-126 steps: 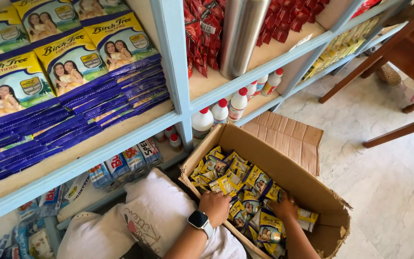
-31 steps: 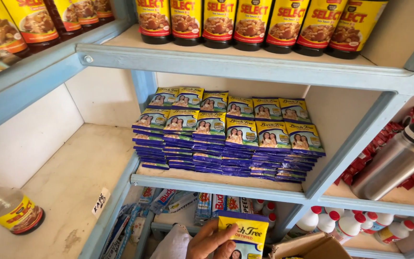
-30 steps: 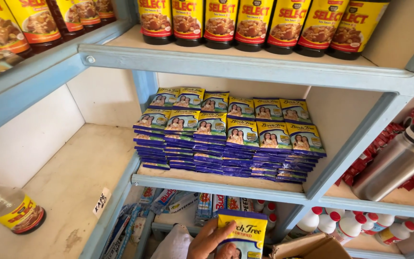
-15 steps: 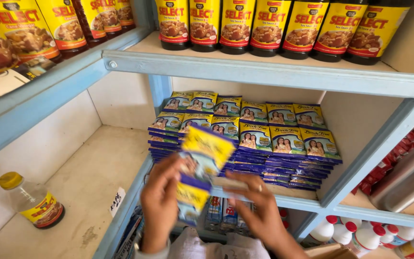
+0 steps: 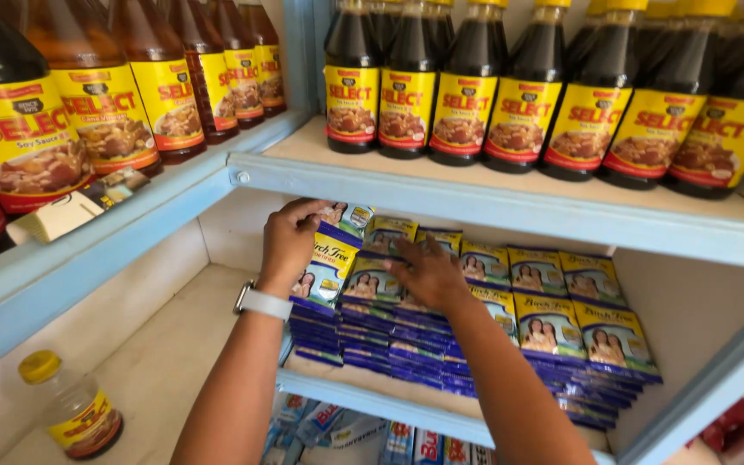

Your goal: The person is stocking shelves with small milk powder sachets from a cardboard box.

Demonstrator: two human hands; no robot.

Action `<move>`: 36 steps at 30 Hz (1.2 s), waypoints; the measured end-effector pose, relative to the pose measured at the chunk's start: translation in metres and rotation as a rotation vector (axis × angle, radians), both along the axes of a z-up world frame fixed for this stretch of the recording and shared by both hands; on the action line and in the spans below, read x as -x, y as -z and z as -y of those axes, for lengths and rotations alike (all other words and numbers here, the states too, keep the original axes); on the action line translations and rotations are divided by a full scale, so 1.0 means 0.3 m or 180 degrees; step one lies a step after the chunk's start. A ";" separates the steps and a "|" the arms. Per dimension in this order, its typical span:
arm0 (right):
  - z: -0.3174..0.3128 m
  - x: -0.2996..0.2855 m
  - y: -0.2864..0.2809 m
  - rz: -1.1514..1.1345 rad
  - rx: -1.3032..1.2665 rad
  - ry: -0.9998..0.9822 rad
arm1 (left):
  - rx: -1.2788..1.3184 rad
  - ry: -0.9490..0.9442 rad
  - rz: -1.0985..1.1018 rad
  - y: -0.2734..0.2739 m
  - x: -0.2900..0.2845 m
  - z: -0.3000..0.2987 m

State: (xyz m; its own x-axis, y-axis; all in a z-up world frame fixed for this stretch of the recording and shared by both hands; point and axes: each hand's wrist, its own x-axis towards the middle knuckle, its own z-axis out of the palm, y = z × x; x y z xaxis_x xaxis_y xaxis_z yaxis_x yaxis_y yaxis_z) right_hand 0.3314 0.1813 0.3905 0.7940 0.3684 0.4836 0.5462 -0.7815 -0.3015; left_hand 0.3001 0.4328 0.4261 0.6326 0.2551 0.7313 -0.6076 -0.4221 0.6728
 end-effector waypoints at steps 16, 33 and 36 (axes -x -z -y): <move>-0.019 0.022 -0.008 -0.0993 0.0611 0.0324 | -0.1788 -0.1549 -0.1387 0.178 -0.314 0.024; -0.029 0.053 -0.020 -0.0807 0.0708 0.0354 | -0.3263 -0.0475 -0.2323 0.143 -0.241 0.210; -0.027 0.056 0.005 -0.0458 0.0828 0.0329 | -0.3343 -0.0452 -0.2304 0.153 -0.247 0.211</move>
State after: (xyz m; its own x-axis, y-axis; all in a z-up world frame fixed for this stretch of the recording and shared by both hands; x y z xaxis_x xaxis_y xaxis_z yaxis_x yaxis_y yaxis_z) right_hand 0.3146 0.1895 0.3890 0.8871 0.3788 0.2637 0.4261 -0.8918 -0.1524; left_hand 0.3743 0.3694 0.3801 0.9831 -0.1343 0.1242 -0.1509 -0.9792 0.1358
